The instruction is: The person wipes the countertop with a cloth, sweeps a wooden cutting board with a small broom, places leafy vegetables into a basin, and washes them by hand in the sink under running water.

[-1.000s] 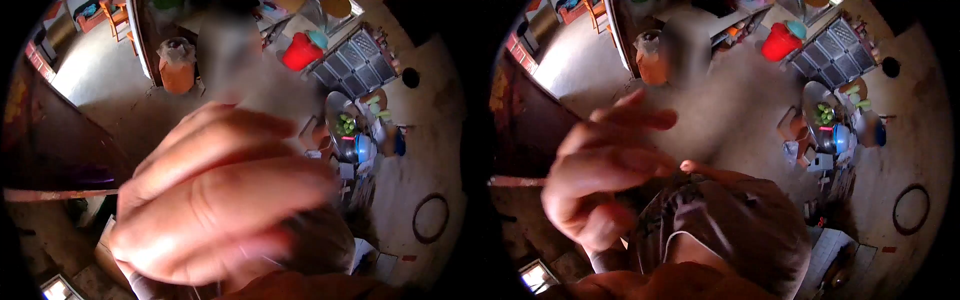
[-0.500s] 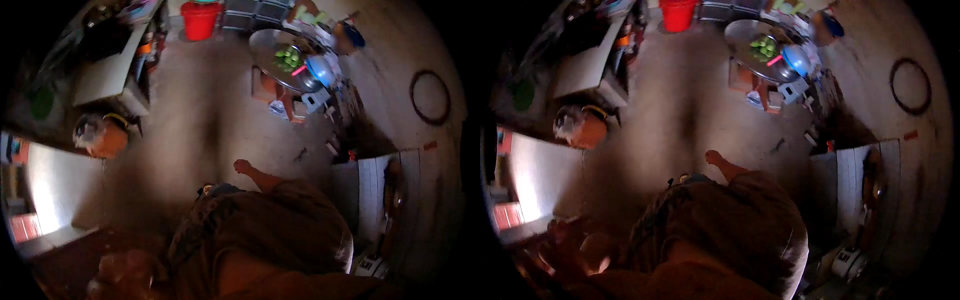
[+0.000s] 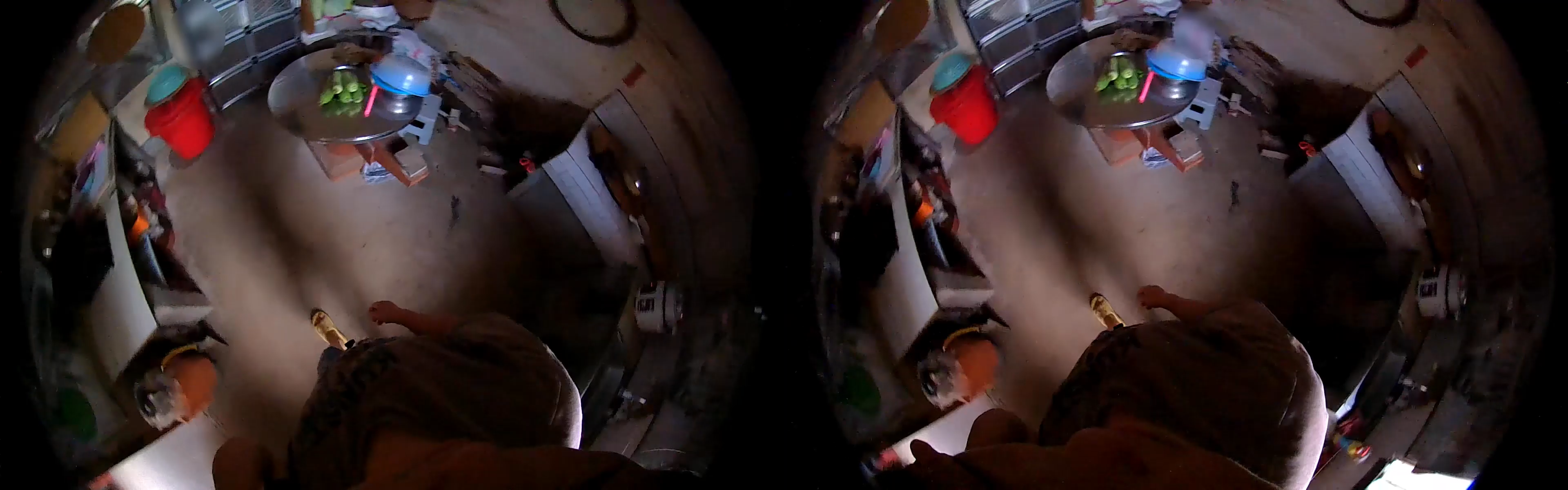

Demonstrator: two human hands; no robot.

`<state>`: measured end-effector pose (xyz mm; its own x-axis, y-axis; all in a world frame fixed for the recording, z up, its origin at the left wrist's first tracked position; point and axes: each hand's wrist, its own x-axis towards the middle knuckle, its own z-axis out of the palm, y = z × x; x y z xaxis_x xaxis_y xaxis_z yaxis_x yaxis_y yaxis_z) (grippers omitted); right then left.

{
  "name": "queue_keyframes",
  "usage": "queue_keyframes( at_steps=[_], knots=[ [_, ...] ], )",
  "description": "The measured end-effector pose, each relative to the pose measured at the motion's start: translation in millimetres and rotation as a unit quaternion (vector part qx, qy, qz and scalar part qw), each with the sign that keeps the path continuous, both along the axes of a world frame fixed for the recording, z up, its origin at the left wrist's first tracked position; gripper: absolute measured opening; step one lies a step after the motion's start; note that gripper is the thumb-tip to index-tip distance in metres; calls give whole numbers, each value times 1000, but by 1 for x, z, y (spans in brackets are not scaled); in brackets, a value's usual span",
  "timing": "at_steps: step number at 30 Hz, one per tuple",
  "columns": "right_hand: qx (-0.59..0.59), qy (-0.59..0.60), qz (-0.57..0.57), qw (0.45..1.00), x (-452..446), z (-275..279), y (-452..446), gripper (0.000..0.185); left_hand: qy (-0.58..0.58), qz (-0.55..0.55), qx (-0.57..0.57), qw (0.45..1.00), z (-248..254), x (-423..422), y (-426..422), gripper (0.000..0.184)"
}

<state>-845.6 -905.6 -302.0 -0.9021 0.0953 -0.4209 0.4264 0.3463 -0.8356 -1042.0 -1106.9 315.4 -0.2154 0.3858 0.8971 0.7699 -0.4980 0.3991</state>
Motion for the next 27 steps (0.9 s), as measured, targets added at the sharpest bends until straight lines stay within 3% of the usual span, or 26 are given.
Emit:
queue_keyframes(
  at_steps=[1,2,4,5,6,10,12,13,16,18,27],
  knots=[
    [19,56,10,998,-6,-4,4,28,-1,-6,2,1000,-3,-11,4,24],
    [64,-86,18,994,-19,18,12,25,-1,-8,2,1000,-5,-23,6,24],
    [109,-227,25,967,-30,58,24,22,-5,-6,4,1000,-10,-45,9,23],
    [8,-240,-129,962,-27,73,25,21,-6,-6,4,1000,-12,-57,10,23],
    [-95,-244,-282,923,-29,78,26,20,-9,-7,3,1000,-15,-71,10,22],
    [-87,-173,-315,929,-46,43,38,19,-18,-25,-1,1000,-30,-110,15,20],
    [-254,-150,-370,881,-52,4,40,20,-27,-41,0,999,-36,-124,25,20],
    [-254,-154,-385,874,-52,2,32,20,-33,-52,-1,998,-40,-130,32,19],
    [-114,-61,-362,923,-57,80,6,20,-44,-95,1,995,-51,-137,54,18],
    [-62,-21,-369,927,-45,123,-11,21,-50,-123,4,991,-56,-129,67,17],
    [24,-123,-427,895,112,109,-32,22,-8,-268,5,963,-48,-51,146,15]
  ],
)
